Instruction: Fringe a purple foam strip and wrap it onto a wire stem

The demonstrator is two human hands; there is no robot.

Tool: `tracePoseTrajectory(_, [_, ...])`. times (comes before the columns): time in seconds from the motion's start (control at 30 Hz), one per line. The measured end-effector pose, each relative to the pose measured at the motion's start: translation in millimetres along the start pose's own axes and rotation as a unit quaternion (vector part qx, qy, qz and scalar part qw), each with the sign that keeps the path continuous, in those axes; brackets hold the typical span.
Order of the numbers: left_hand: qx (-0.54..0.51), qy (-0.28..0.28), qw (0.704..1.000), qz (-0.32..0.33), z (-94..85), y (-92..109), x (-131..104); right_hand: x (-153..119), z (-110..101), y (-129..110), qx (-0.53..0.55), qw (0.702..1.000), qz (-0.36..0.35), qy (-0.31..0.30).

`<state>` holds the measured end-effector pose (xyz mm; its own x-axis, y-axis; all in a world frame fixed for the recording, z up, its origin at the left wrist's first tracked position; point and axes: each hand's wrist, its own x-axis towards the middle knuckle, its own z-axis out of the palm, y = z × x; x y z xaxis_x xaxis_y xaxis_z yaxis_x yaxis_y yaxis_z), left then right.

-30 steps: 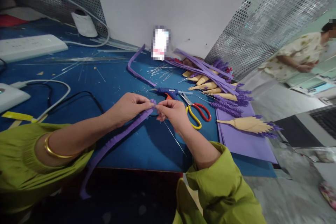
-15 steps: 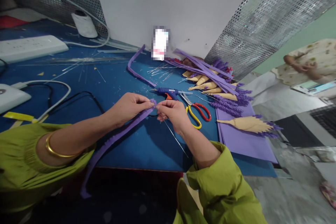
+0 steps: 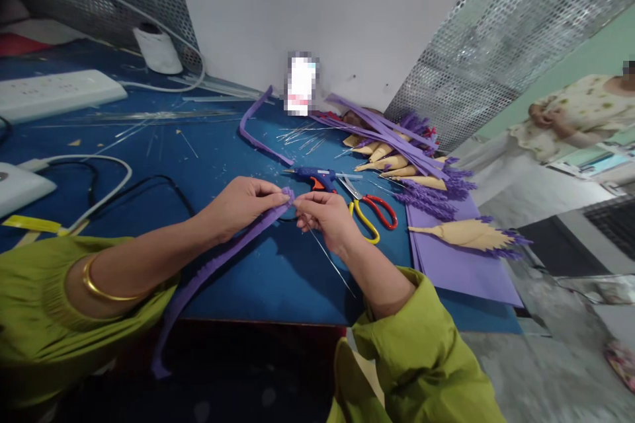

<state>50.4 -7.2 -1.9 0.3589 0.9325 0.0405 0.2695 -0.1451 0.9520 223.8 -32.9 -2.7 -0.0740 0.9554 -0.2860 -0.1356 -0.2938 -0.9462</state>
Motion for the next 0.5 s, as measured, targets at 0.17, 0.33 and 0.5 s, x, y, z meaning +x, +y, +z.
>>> tracePoseTrajectory(0.17, [0.010, -0.001, 1.000, 0.017, 1.2, 1.1, -0.8, 0.7, 1.3, 1.4, -0.007, 0.999, -0.035, 0.008])
tracePoseTrajectory(0.33, [-0.060, 0.007, 0.997, -0.039, 2.6, 0.8, -0.8, 0.1, 2.2, 1.4, -0.013, 0.998, -0.060, 0.020])
tracePoseTrajectory(0.5, [-0.072, 0.002, 0.996, -0.060, 1.8, 0.7, -0.4, -0.1, 2.9, 5.4, -0.032, 0.996, -0.079, 0.017])
